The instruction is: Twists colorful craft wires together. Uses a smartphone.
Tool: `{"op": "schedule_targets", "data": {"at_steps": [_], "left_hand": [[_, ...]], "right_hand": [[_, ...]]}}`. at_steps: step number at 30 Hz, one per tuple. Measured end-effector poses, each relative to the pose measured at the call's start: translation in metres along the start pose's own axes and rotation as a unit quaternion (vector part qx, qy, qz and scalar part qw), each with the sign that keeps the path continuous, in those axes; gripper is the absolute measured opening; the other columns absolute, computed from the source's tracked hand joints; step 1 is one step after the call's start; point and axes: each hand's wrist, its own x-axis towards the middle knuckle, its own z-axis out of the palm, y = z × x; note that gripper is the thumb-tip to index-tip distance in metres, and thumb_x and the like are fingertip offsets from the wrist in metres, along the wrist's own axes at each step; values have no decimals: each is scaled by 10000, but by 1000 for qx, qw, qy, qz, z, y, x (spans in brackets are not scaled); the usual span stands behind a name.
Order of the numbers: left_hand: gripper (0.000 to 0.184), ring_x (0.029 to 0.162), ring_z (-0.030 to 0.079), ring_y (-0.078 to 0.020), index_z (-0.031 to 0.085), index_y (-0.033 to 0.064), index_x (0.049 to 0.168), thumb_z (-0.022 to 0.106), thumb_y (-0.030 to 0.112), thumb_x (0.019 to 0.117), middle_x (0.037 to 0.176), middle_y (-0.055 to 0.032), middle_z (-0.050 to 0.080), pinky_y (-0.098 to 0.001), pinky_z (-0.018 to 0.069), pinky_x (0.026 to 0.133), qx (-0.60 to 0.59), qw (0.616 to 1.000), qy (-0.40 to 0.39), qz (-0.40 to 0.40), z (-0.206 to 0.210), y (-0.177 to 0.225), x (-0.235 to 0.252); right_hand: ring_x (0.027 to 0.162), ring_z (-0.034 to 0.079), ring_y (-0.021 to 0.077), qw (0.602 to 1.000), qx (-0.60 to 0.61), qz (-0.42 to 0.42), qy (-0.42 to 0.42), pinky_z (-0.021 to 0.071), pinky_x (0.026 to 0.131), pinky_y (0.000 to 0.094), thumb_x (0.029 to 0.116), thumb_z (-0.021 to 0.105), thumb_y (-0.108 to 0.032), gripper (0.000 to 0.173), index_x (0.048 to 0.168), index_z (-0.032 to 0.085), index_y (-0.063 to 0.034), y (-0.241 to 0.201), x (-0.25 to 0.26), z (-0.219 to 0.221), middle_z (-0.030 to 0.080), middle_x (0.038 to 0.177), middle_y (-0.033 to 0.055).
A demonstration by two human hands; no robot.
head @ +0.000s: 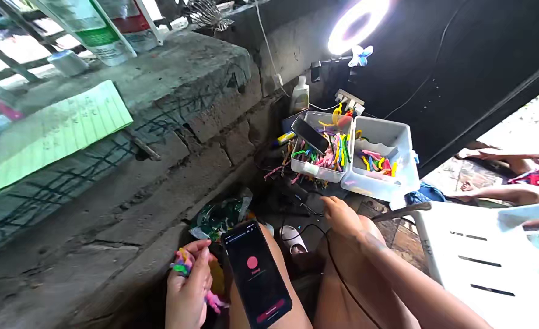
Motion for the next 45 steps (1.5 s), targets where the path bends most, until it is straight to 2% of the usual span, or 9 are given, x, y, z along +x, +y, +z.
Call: {"op": "schedule_targets", "data": {"at_steps": [6,9,18,23,27,31,36,38,45], "left_hand": [[207,444,411,36,595,54,1142,423,31,1029,751,78,599,-109,371,405,-4,1000,-3,-2,-17,1,-10],[220,447,413,33,594,56,1138,408,18,1027,737,87,588,-113,377,416,-2,1000,-3,-7,-25,-2,-14],[220,461,448,33,594,100,1143,409,48,1036,740,115,606,-119,397,425,-6,1000,-21,-5,-37,-11,-14],[225,466,465,32,588,107,1169,417,46,1036,745,115,617,-119,412,426,-29,999,-35,18,-34,-6,-15],[253,470,476,30,552,113,1226,402,36,1037,766,119,630,-125,428,431,-28,997,-47,49,-32,4,-20],[239,493,490,40,651,169,1131,446,77,1049,774,121,651,-116,424,445,-65,992,-91,58,-20,21,-33],[195,590,522,61,742,205,1127,581,278,1043,868,110,678,-110,433,506,-116,955,-273,31,22,43,-68],[203,613,492,73,712,177,1183,577,235,1044,920,112,657,-110,419,523,-112,943,-311,38,50,42,-79],[523,635,517,28,395,-17,1445,614,52,975,981,40,580,-121,454,514,-178,964,-171,98,115,33,-74]], "right_hand": [[1193,611,473,993,-95,19,-71,503,939,646,1012,460,-44,547,1551,421,-129,-62,99,8,565,1385,271],[1233,573,499,992,-109,26,-65,473,968,662,1022,449,-26,398,1408,546,-12,-67,117,18,553,1390,291],[1279,580,394,999,-52,-2,10,478,1026,573,1040,408,-56,348,1318,614,-18,-57,93,12,613,1351,218],[1187,653,277,983,97,-44,149,498,1050,442,1058,423,-148,352,1291,671,-61,-41,64,14,691,1240,144],[1044,715,233,919,222,-90,312,559,966,388,1017,513,-109,294,1198,716,3,-30,42,19,737,1127,154],[982,713,144,825,467,-45,316,587,910,318,1068,462,-144,321,1220,662,55,-32,2,2,720,1101,141],[856,711,124,667,710,-41,220,599,835,304,1095,367,-135,293,1189,617,-14,-61,-73,-24,724,951,46],[821,711,120,627,760,-70,157,603,812,296,1078,389,-127,289,1135,666,-69,-75,-100,-29,734,906,39],[782,725,127,577,811,-98,-18,622,760,291,1038,527,-124,167,1085,685,-101,-109,-164,-34,730,892,62]]}}
